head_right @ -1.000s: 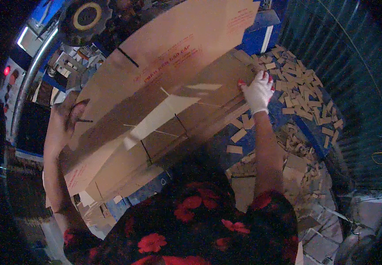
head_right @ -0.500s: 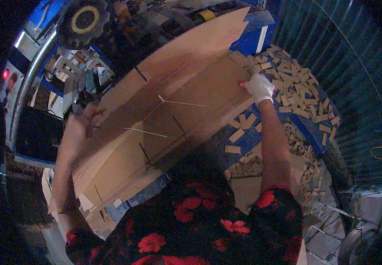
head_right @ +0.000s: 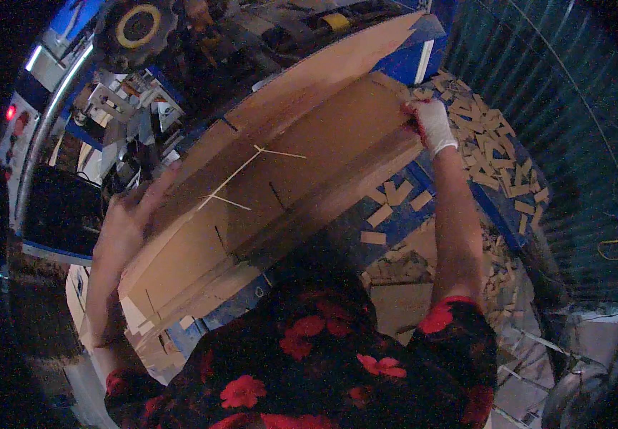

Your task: The person folds flat cardboard sheets into box shapes using a blue machine. They repeatedly place sheets onto the machine, fold the flaps, and remove the formed boxes, stacking them nearby.

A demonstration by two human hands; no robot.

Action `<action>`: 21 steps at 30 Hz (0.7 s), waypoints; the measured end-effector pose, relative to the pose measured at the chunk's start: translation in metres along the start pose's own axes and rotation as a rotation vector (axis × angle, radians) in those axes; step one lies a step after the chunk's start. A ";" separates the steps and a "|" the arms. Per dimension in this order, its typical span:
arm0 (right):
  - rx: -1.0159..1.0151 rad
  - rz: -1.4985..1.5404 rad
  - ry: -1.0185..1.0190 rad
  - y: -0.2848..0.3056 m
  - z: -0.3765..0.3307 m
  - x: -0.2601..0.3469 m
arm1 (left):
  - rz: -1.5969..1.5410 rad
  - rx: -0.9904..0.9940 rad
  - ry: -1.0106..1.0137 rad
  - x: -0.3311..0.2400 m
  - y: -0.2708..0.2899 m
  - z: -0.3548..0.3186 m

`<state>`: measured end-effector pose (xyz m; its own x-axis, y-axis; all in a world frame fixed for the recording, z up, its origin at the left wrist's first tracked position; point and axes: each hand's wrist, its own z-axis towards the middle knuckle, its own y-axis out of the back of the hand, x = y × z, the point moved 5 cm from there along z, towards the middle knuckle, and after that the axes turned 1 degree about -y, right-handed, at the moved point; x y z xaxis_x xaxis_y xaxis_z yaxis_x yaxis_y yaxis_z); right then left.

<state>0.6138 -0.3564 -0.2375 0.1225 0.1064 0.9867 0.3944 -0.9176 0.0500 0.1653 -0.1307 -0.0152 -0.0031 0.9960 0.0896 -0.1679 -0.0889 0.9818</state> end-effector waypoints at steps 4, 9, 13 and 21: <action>0.087 0.216 0.087 -0.009 0.007 0.048 | -0.082 -0.026 0.081 0.014 0.019 -0.008; 0.399 -0.451 0.616 -0.021 0.017 0.150 | 0.034 0.019 0.312 0.042 0.058 -0.015; 0.527 0.129 0.152 -0.040 0.075 0.191 | -0.144 -0.034 0.225 0.066 0.079 -0.004; 0.539 0.000 0.631 -0.040 0.072 0.236 | -0.252 -0.136 0.292 0.099 0.082 -0.001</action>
<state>0.6920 -0.2671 -0.0180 -0.3480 -0.2757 0.8960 0.7966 -0.5909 0.1276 0.1502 -0.0391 0.0738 -0.2213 0.9496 -0.2218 -0.3281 0.1417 0.9339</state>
